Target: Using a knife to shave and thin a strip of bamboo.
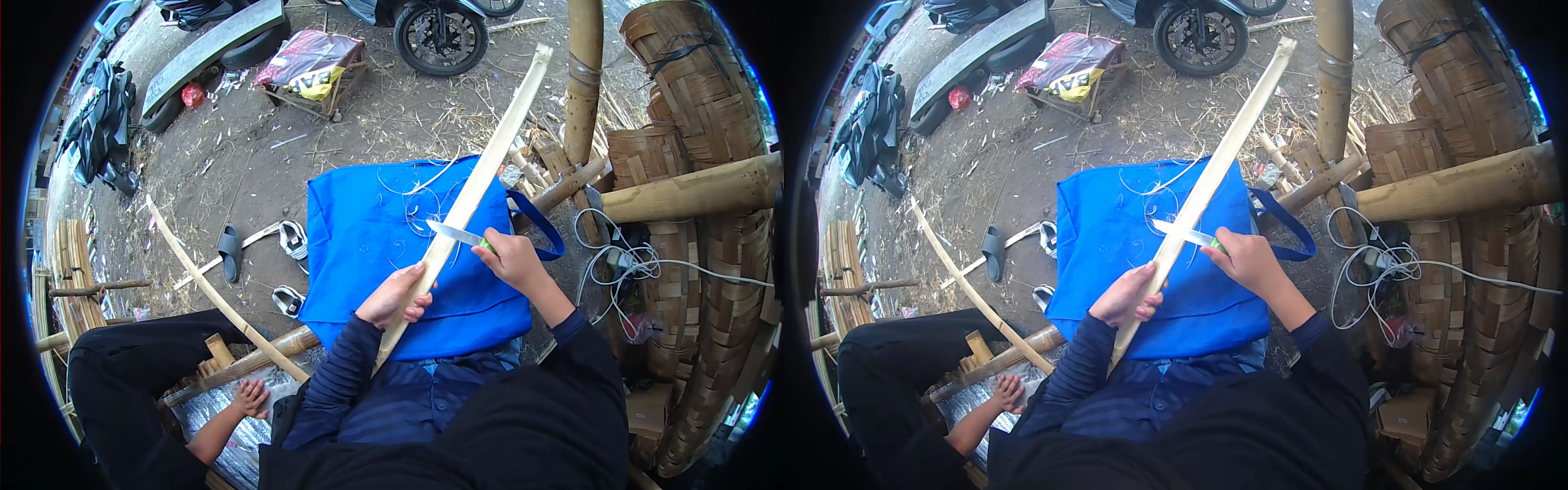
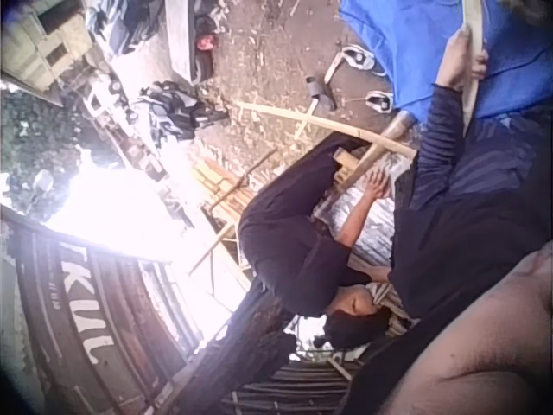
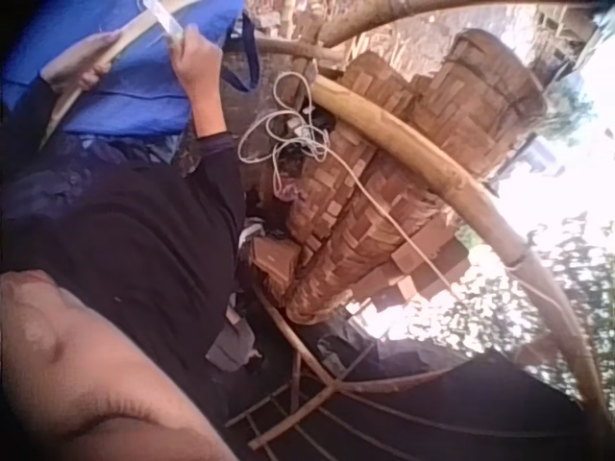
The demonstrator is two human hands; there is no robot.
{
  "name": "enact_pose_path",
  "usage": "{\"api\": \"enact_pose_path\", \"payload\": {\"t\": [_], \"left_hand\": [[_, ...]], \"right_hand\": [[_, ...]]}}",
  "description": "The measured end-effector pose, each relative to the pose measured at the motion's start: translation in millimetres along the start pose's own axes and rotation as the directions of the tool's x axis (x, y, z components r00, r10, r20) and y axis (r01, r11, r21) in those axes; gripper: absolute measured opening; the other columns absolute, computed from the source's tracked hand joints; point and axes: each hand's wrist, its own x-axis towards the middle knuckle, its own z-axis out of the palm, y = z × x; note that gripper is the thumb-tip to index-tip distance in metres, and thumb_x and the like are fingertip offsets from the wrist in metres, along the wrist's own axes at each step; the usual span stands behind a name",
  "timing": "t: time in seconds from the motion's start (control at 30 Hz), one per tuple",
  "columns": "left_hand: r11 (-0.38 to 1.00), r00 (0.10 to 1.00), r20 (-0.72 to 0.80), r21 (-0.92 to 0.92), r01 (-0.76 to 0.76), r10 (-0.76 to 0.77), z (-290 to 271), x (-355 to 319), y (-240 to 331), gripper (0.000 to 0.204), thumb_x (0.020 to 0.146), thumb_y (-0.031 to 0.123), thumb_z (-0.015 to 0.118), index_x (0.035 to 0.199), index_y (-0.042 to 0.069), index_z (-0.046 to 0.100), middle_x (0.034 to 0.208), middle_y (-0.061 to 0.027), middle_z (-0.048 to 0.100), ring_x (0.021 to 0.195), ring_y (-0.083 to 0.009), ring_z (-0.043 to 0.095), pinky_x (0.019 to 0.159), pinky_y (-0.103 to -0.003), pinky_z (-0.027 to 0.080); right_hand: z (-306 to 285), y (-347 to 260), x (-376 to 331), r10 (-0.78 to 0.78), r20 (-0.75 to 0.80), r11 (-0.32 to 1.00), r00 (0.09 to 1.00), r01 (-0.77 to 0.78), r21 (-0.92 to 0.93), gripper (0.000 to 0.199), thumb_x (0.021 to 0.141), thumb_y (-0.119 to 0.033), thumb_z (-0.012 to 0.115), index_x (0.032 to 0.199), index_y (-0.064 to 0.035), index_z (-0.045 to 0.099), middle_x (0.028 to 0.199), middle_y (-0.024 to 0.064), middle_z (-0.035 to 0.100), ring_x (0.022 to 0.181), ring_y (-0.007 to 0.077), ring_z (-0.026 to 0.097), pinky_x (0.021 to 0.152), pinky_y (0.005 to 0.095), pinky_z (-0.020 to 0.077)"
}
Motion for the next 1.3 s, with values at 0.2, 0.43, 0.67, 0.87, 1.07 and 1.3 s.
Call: {"api": "enact_pose_path", "payload": {"t": [0.2, 0.43, 0.67, 0.87, 1.07, 1.3], "left_hand": [[0.998, 0.997, -0.056, -0.048, -0.050, 0.047, 0, -4, -8, 0.041, 0.095, 0.047, 0.038, 0.095, 0.006, 0.046, 0.062, -0.0006, 0.039, 0.043, -0.0047, 0.031, 0.038, -0.018, 0.029], [0.996, 0.992, -0.085, 0.013, -0.087, 0.088, 7, -7, -10, 0.040, 0.096, 0.046, 0.038, 0.095, 0.006, 0.044, 0.062, -0.0016, 0.039, 0.045, -0.0051, 0.032, 0.039, -0.017, 0.029], [0.995, 0.993, -0.066, -0.014, -0.099, 0.098, 16, -8, -17, 0.037, 0.097, 0.043, 0.038, 0.095, 0.006, 0.044, 0.065, -0.0014, 0.038, 0.049, -0.0051, 0.032, 0.039, -0.017, 0.028], [0.996, 0.997, -0.027, 0.043, -0.078, 0.079, 17, -11, -27, 0.035, 0.096, 0.043, 0.041, 0.093, 0.007, 0.044, 0.065, -0.0003, 0.037, 0.049, -0.0043, 0.032, 0.040, -0.017, 0.028], [0.992, 0.986, -0.109, 0.032, -0.121, 0.124, 8, -17, -18, 0.034, 0.095, 0.042, 0.044, 0.093, 0.009, 0.043, 0.062, 0.0000, 0.036, 0.045, -0.0037, 0.030, 0.039, -0.017, 0.028], [0.973, 0.973, -0.087, 0.109, -0.203, 0.213, 6, -21, -14, 0.026, 0.096, 0.035, 0.045, 0.094, 0.009, 0.044, 0.067, -0.0004, 0.037, 0.053, -0.0044, 0.034, 0.040, -0.017, 0.029]], "right_hand": [[1, -6, 11, -0.107, 0.041, 0.994, 0.993, 0.108, -0.019, 0.038, 0.087, -0.039, 0.056, 0.073, -0.0058, 0.044, 0.059, 0.0117, 0.049, 0.055, 0.0316, 0.054, 0.048, 0.0385, 0.0404], [-1, 1, 14, -0.169, 0.019, 0.985, 0.985, 0.169, -0.041, 0.039, 0.086, -0.040, 0.056, 0.072, -0.0055, 0.044, 0.059, 0.0104, 0.049, 0.055, 0.0304, 0.054, 0.048, 0.0378, 0.0404], [-17, 30, 29, 0.086, -0.231, 0.995, 0.969, -0.094, -0.025, 0.040, 0.090, -0.041, 0.052, 0.074, -0.0051, 0.046, 0.056, 0.0142, 0.049, 0.055, 0.0347, 0.054, 0.047, 0.0399, 0.0389], [-56, 55, 42, 0.223, -0.294, 0.971, 0.929, -0.238, -0.014, 0.037, 0.093, -0.038, 0.048, 0.082, -0.0027, 0.055, 0.055, 0.0160, 0.050, 0.053, 0.0350, 0.054, 0.047, 0.0414, 0.0388], [-7, 8, 11, -0.062, 0.013, 0.998, 0.998, 0.062, 0.005, 0.036, 0.088, -0.039, 0.054, 0.074, -0.0068, 0.047, 0.056, 0.0128, 0.051, 0.055, 0.0327, 0.056, 0.048, 0.0408, 0.0418], [-20, 15, 40, -0.258, -0.045, 0.950, 0.965, 0.245, -0.195, 0.041, 0.086, -0.043, 0.055, 0.070, -0.0075, 0.044, 0.059, 0.0103, 0.049, 0.055, 0.0298, 0.053, 0.049, 0.0369, 0.0403]]}}
